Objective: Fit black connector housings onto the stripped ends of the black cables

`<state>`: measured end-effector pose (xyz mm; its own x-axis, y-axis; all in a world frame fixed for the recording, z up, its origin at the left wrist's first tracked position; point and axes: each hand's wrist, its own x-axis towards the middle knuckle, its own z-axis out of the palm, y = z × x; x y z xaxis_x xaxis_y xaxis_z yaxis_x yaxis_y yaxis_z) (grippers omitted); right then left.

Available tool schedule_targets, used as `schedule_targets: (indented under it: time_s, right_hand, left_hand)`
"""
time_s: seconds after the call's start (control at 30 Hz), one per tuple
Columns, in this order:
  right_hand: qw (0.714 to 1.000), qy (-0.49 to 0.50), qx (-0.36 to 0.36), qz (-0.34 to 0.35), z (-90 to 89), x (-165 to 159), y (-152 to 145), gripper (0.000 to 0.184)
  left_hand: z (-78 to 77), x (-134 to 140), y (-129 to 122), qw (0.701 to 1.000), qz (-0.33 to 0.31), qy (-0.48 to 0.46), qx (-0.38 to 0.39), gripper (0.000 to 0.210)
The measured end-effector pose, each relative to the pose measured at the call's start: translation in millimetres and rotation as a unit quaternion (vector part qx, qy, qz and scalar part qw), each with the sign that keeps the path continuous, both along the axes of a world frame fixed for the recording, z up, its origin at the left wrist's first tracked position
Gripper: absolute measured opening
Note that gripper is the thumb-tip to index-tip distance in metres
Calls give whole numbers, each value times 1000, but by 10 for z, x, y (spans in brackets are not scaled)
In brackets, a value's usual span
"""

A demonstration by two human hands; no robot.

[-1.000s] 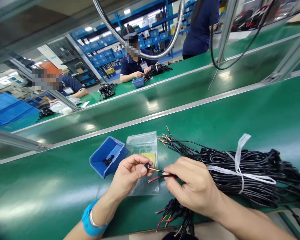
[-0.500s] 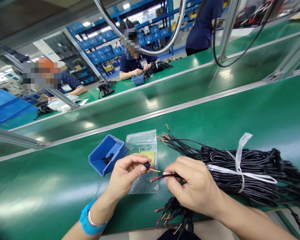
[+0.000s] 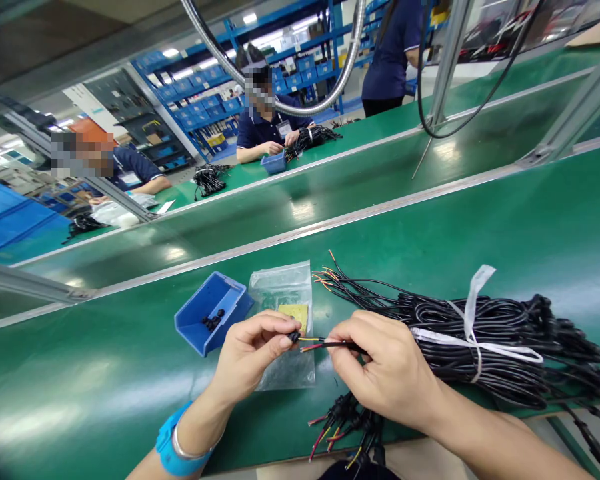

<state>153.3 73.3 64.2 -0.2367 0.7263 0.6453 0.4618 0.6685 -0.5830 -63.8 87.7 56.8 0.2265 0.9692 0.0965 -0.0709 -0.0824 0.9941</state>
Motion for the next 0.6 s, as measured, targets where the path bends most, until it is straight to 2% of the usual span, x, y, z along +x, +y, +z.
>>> schedule_targets:
  time_s: [0.23, 0.47, 0.6]
  right_hand:
    - [1000, -2, 16, -2, -6, 0, 10, 13]
    - [1000, 8, 17, -5, -3, 4, 0, 13]
    - [1000, 1, 10, -1, -25, 8, 0, 14]
  left_hand:
    - [-16, 27, -1, 997, -3, -50, -57, 12]
    - [-7, 18, -13, 997, -7, -45, -64, 12]
    - [-27, 19, -5, 990, -15, -93, -103, 13]
